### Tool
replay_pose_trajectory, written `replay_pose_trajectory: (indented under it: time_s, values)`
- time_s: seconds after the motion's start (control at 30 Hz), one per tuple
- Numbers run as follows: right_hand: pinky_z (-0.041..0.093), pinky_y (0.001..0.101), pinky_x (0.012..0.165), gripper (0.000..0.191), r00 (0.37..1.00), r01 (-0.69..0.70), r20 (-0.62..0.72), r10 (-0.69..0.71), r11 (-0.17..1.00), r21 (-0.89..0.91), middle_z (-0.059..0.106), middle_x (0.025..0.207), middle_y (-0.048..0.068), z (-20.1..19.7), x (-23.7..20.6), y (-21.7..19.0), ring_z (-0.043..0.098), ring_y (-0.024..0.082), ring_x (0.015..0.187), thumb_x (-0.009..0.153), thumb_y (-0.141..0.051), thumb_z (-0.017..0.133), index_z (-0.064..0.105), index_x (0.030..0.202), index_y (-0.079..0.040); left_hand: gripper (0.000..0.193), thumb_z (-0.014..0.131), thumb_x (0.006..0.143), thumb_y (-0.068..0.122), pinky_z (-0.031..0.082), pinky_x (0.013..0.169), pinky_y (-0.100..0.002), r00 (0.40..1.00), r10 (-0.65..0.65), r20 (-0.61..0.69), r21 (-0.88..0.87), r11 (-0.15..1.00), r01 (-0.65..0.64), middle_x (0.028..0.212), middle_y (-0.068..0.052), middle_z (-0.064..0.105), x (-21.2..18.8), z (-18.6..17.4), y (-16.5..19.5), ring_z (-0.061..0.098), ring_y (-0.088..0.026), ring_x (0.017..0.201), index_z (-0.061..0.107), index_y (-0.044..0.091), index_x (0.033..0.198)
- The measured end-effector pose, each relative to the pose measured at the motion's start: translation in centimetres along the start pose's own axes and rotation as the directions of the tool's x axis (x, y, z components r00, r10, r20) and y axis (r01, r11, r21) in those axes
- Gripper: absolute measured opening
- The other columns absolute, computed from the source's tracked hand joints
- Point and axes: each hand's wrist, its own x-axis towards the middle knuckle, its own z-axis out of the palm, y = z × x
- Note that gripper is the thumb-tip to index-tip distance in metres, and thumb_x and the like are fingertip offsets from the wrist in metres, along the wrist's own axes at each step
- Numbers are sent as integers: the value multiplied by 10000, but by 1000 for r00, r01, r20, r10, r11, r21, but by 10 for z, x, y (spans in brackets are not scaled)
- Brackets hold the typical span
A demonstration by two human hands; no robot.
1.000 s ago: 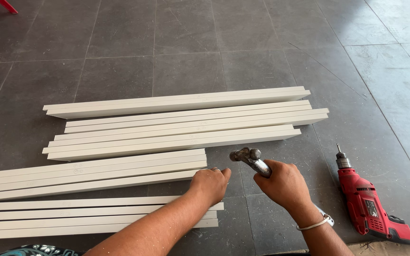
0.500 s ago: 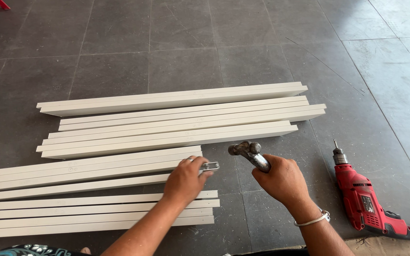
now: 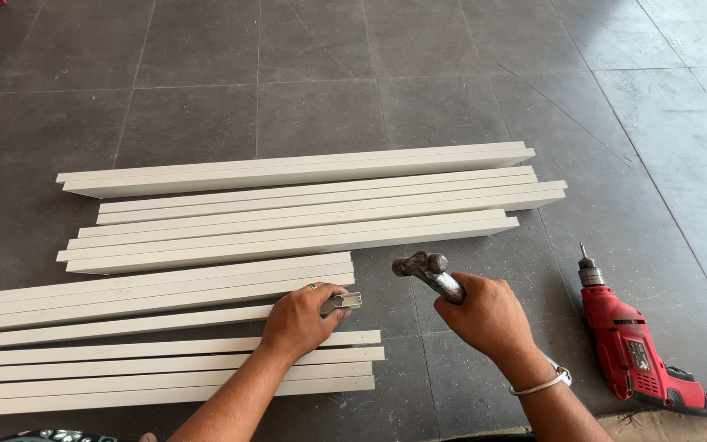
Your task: The person is assembling white wooden planks on a tiled floor. They use a hammer to attach metal brackets to the ends of the planks and a power drill to secure them further. The planks are arranged in a stack, and the person works on them one by one.
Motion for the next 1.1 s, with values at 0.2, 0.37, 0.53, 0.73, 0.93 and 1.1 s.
replay_pose_trajectory:
  time_s: [0.2, 0.37, 0.53, 0.73, 0.93, 1.1]
  values:
    - [529, 368, 507, 151, 999, -14, 36, 15, 1000, -22, 658, 512, 80, 2, 0, -1, 642, 196, 448, 811, -229, 692, 721, 748, -94, 314, 808, 841, 355, 612, 639, -342, 999, -28, 46, 19, 999, 27, 813, -32, 759, 0, -2, -5, 736, -164, 702, 731, 235, 1122]
    - [534, 358, 508, 177, 999, -5, 47, 7, 999, -33, 659, 516, 78, 2, 0, -1, 645, 194, 446, 816, -234, 697, 712, 734, -78, 318, 824, 819, 344, 616, 627, -342, 998, 60, -26, -13, 998, -60, 814, -26, 771, -1, 1, -7, 743, -164, 698, 743, 216, 1099]
    - [533, 366, 506, 153, 999, -1, 38, 2, 1000, -8, 667, 515, 89, 3, 0, 0, 644, 196, 443, 799, -225, 707, 718, 741, -83, 308, 817, 833, 345, 616, 633, -341, 999, 30, 11, 18, 999, -31, 795, -27, 769, 0, 3, -8, 744, -162, 687, 745, 234, 1111]
    - [536, 364, 511, 157, 999, -12, 51, 13, 1000, -10, 669, 523, 86, 3, 0, -2, 653, 197, 452, 802, -233, 708, 723, 748, -86, 317, 828, 821, 340, 623, 621, -338, 1000, 26, 10, -7, 1000, -26, 789, -39, 769, 0, 2, -10, 747, -160, 698, 750, 226, 1107]
    - [529, 356, 502, 147, 999, -16, 50, 16, 1000, -15, 667, 518, 80, 3, 0, -2, 646, 189, 449, 799, -222, 704, 725, 746, -86, 320, 827, 824, 338, 623, 613, -331, 1000, 14, 17, 1, 1000, -14, 781, -44, 767, 0, 3, -10, 745, -157, 682, 752, 227, 1115]
    - [523, 351, 482, 170, 998, -10, 66, 13, 999, -39, 660, 507, 77, 5, 1, -1, 633, 179, 438, 815, -234, 699, 725, 739, -85, 316, 825, 827, 345, 620, 606, -326, 1000, 27, 10, -3, 1000, -27, 776, -38, 767, 0, 2, -7, 741, -153, 663, 751, 225, 1109]
